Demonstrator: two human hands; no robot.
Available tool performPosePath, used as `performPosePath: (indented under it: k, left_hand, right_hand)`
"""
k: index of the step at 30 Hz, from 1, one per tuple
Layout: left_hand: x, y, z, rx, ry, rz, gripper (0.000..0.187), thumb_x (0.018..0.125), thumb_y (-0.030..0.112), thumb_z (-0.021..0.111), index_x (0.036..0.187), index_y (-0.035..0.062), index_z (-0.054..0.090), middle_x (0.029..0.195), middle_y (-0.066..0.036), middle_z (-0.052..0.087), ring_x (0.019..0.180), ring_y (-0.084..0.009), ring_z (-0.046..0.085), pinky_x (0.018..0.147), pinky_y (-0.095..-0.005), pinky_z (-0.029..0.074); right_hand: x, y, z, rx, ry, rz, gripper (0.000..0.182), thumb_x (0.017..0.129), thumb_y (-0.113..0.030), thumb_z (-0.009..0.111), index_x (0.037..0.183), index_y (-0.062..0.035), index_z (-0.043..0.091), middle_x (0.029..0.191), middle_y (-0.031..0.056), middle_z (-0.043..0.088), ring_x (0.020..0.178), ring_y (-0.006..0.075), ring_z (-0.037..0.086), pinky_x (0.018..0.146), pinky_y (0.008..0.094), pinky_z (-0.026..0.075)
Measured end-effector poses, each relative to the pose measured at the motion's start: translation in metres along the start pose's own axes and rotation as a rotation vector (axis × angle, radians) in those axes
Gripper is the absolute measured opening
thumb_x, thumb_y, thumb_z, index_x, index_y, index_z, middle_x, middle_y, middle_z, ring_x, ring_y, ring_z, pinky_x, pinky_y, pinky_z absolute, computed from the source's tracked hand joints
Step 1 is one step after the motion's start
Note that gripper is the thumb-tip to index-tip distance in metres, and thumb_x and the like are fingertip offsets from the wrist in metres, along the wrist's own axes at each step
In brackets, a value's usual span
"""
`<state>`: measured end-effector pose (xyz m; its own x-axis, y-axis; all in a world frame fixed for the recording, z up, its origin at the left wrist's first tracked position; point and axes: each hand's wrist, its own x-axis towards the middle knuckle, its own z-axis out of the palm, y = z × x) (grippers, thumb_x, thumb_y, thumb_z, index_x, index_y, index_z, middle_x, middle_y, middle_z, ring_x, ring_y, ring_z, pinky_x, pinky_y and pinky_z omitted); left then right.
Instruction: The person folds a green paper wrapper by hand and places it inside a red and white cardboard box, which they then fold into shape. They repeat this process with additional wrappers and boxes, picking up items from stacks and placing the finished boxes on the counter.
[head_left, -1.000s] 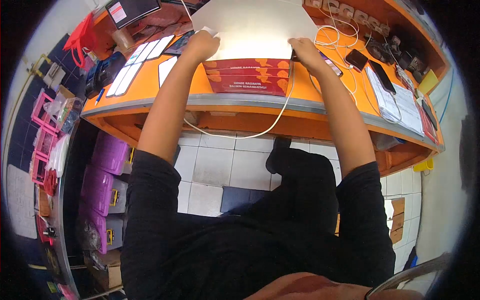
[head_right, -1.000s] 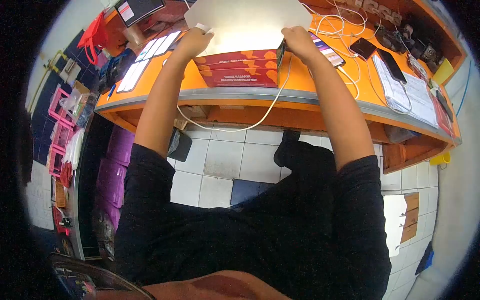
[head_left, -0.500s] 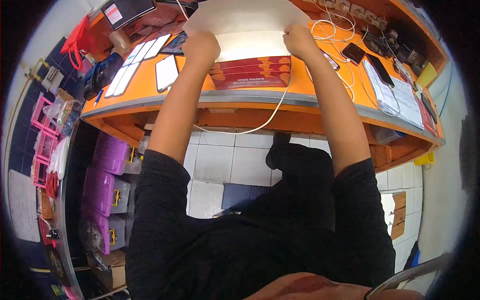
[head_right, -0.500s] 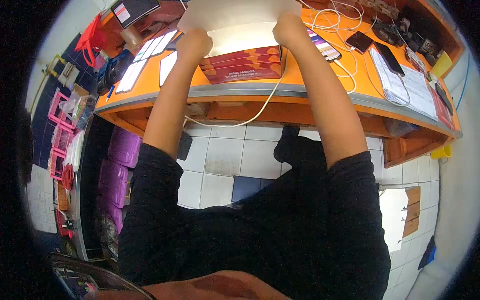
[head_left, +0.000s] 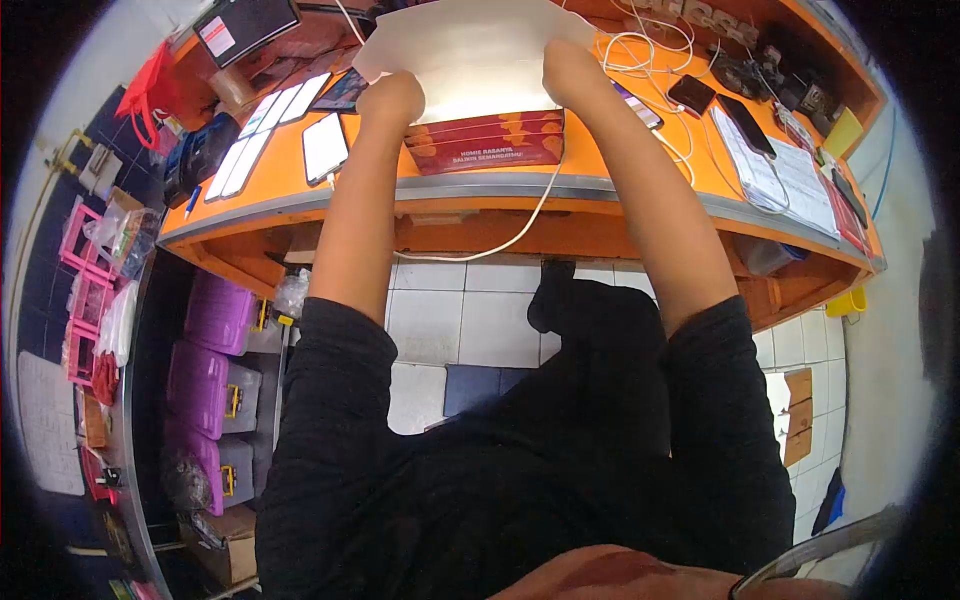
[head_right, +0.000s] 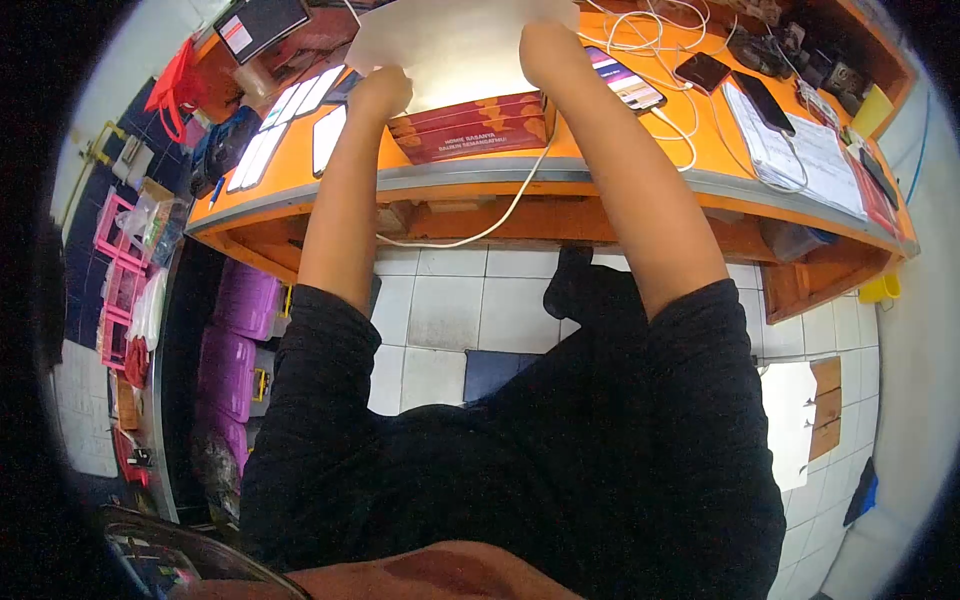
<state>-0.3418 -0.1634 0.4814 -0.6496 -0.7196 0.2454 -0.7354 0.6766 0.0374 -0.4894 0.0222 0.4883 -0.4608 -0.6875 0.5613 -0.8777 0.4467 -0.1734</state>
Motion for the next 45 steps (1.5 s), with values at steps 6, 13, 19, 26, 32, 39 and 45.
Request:
performPosePath:
  k: [6, 13, 19, 26, 32, 39, 45]
  left_hand:
    - [0.044, -0.028, 0.032, 0.218, -0.093, 0.184, 0.036, 0.085, 0.021, 0.042, 0.105, 0.003, 0.066, 0.114, -0.02, 0.061, 0.108, -0.0359, 0.058, 0.086, -0.0488, 0.047]
    - [-0.01, -0.053, -0.022, -0.164, 0.263, 0.087, 0.061, 0.082, 0.058, 0.054, 0.105, 0.0034, 0.066, 0.098, -0.021, 0.065, 0.091, -0.0332, 0.063, 0.077, -0.0437, 0.047]
    - [-0.215, 0.001, 0.029, -0.614, 0.666, 0.696, 0.015, 0.088, 0.008, 0.053, 0.078, -0.0018, 0.058, 0.073, -0.012, 0.058, 0.067, -0.0232, 0.054, 0.062, -0.0356, 0.044]
    - [-0.393, 0.091, 0.178, -0.928, -0.775, 0.72, 0.006, 0.085, 0.011, 0.062, 0.086, 0.0067, 0.066, 0.081, -0.006, 0.064, 0.073, -0.0182, 0.06, 0.067, -0.0285, 0.044]
    - [-0.409, 0.118, 0.232, -1.271, -0.751, 0.035, 0.007, 0.087, 0.008, 0.059, 0.085, 0.0052, 0.065, 0.069, 0.003, 0.056, 0.061, -0.0042, 0.047, 0.054, -0.0214, 0.035]
    - [-0.41, 0.123, 0.234, -1.192, -0.626, 0.259, 0.01, 0.085, 0.004, 0.055, 0.082, 0.0045, 0.064, 0.067, 0.004, 0.054, 0.056, -0.0022, 0.041, 0.051, -0.0198, 0.03]
    - [-0.412, 0.124, 0.227, -1.148, -0.618, 0.261, 0.01, 0.085, 0.003, 0.055, 0.081, 0.0042, 0.065, 0.067, 0.004, 0.055, 0.057, -0.0024, 0.043, 0.052, -0.0192, 0.032]
  right_hand:
    - [-0.039, 0.007, -0.025, 0.284, 0.142, 0.157, 0.023, 0.082, -0.016, 0.058, 0.097, -0.0001, 0.065, 0.087, 0.0197, 0.064, 0.078, 0.0348, 0.063, 0.07, 0.0404, 0.05]
    - [-0.291, 0.155, -0.034, -0.054, 0.836, 0.462, 0.02, 0.074, -0.011, 0.064, 0.092, -0.0048, 0.061, 0.084, 0.0114, 0.058, 0.079, 0.0287, 0.057, 0.072, 0.0413, 0.045]
    - [-0.546, 0.253, -0.008, -0.439, -0.22, 1.554, 0.09, 0.07, -0.049, 0.072, 0.139, -0.0091, 0.03, 0.138, 0.0207, 0.035, 0.125, 0.0391, 0.035, 0.096, 0.052, 0.037]
    - [-0.621, 0.257, 0.029, -0.563, -0.126, 1.35, 0.069, 0.079, -0.04, 0.066, 0.131, -0.003, 0.04, 0.135, 0.0192, 0.042, 0.119, 0.036, 0.043, 0.092, 0.0508, 0.038]
    - [-0.589, 0.269, 0.011, -0.603, -0.115, 1.523, 0.052, 0.079, -0.046, 0.065, 0.108, -0.0046, 0.053, 0.102, 0.011, 0.051, 0.101, 0.0277, 0.05, 0.077, 0.0445, 0.045]
    - [-0.612, 0.287, 0.012, -0.545, 0.037, 1.419, 0.03, 0.086, -0.032, 0.059, 0.096, -0.0042, 0.059, 0.096, 0.017, 0.055, 0.089, 0.0345, 0.055, 0.07, 0.0464, 0.048]
    - [-0.606, 0.267, -0.04, -0.579, 0.705, 1.36, 0.019, 0.091, -0.018, 0.049, 0.085, -0.0031, 0.06, 0.087, 0.0179, 0.057, 0.08, 0.0358, 0.057, 0.068, 0.0437, 0.046]
